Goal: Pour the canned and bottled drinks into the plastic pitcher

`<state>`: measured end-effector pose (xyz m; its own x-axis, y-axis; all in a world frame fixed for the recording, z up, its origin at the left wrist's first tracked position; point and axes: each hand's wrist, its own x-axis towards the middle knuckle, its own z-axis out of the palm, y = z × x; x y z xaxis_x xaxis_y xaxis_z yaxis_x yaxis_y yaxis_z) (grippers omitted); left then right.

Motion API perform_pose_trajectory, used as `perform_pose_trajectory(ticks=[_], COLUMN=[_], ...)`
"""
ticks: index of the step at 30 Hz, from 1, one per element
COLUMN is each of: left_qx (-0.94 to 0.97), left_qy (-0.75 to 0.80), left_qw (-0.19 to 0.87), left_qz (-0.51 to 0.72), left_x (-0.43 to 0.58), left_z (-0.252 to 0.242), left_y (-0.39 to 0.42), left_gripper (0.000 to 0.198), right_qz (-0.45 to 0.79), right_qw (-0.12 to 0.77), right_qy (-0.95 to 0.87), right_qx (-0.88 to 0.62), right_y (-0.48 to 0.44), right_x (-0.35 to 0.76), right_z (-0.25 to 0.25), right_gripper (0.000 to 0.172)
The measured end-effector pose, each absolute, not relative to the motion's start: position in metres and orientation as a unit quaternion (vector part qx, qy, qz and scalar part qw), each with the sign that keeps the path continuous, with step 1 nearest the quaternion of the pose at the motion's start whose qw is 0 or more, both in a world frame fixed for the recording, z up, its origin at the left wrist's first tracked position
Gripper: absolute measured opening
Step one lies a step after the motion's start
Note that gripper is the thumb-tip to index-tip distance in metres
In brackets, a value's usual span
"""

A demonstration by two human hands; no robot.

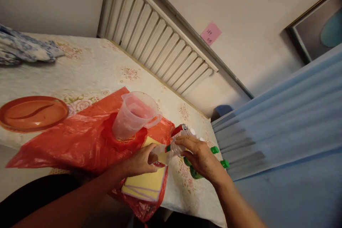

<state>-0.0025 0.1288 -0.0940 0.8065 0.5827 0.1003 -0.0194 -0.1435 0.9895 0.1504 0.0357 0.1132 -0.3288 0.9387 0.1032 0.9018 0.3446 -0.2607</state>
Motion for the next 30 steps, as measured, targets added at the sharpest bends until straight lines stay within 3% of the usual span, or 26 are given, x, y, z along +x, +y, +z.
perform_pose_trajectory(ticks=[15, 17, 22, 24, 26, 30], left_qx=[0.730, 0.722, 0.705, 0.700, 0.698, 0.700], left_qy=[0.209, 0.202, 0.177, 0.173, 0.166, 0.146], left_qw=[0.602, 0.614, 0.635, 0.639, 0.642, 0.642], left_qz=[0.245, 0.247, 0.262, 0.268, 0.271, 0.276], left_x=[-0.003, -0.004, -0.003, -0.002, 0.000, 0.004], left_z=[-0.096, -0.095, -0.095, -0.097, -0.101, -0.108], left_y=[0.130, 0.130, 0.130, 0.130, 0.130, 0.129], left_gripper=[0.065, 0.065, 0.060, 0.060, 0.061, 0.062], right_qz=[0.083, 0.092, 0.218, 0.269, 0.308, 0.331], right_qw=[0.127, 0.155, 0.323, 0.381, 0.392, 0.398], right_qy=[-0.785, -0.758, -0.657, -0.611, -0.584, -0.528], right_qx=[-0.601, -0.627, -0.646, -0.639, -0.640, -0.673], right_y=[0.034, 0.033, 0.027, 0.025, 0.022, 0.019], right_x=[0.154, 0.156, 0.172, 0.177, 0.176, 0.160], right_z=[0.108, 0.105, 0.073, 0.050, 0.025, -0.010], right_gripper=[0.034, 0.039, 0.077, 0.084, 0.083, 0.065])
